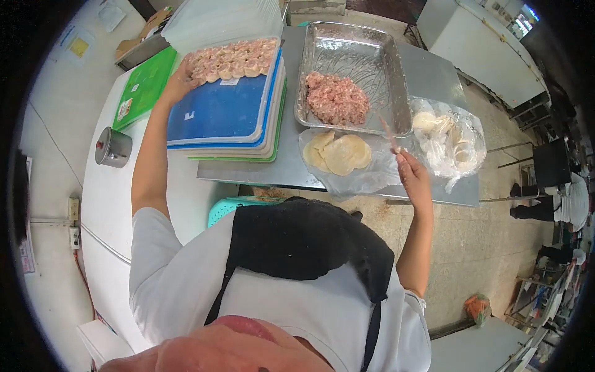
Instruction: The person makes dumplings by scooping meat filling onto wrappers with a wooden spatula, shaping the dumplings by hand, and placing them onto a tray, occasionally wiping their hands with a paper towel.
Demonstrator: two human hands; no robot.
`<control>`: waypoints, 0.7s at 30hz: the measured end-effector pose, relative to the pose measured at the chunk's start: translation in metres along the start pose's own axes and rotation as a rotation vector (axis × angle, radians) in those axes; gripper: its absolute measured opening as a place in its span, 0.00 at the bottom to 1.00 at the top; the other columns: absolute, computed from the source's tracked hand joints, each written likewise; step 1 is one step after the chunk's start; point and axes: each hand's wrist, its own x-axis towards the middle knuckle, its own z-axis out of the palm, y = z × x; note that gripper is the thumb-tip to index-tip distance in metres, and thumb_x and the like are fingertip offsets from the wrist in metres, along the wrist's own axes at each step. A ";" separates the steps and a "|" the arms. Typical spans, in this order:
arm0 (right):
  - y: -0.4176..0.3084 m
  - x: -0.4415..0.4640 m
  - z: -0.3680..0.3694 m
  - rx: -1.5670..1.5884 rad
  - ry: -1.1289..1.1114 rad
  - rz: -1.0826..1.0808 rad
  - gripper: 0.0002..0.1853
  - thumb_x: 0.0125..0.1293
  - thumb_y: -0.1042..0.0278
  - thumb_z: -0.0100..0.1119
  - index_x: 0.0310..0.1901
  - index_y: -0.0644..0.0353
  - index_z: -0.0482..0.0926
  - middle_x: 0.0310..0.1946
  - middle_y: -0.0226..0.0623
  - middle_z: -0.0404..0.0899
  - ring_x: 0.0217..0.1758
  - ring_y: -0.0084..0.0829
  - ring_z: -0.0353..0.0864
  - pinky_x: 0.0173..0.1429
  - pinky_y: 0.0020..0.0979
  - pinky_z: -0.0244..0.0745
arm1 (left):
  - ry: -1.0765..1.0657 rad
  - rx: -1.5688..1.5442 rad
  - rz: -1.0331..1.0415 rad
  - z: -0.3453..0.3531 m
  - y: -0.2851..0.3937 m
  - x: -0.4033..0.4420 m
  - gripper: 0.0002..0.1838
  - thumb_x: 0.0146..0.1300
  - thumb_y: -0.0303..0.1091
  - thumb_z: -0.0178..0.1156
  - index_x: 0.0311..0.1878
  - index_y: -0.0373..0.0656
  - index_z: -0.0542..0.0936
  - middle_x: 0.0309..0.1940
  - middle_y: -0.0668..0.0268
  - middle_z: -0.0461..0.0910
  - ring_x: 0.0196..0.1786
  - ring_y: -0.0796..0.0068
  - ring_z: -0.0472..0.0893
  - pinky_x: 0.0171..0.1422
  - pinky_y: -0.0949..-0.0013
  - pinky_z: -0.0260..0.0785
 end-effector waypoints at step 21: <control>0.028 0.197 -0.026 -1.139 -0.395 -0.837 0.08 0.53 0.68 0.56 0.26 0.61 0.83 0.27 0.46 0.82 0.33 0.45 0.83 0.35 0.43 0.78 | -0.296 -0.323 0.063 0.250 0.262 -0.124 0.12 0.58 0.27 0.61 0.46 0.40 0.79 0.42 0.61 0.78 0.43 0.68 0.78 0.49 0.69 0.70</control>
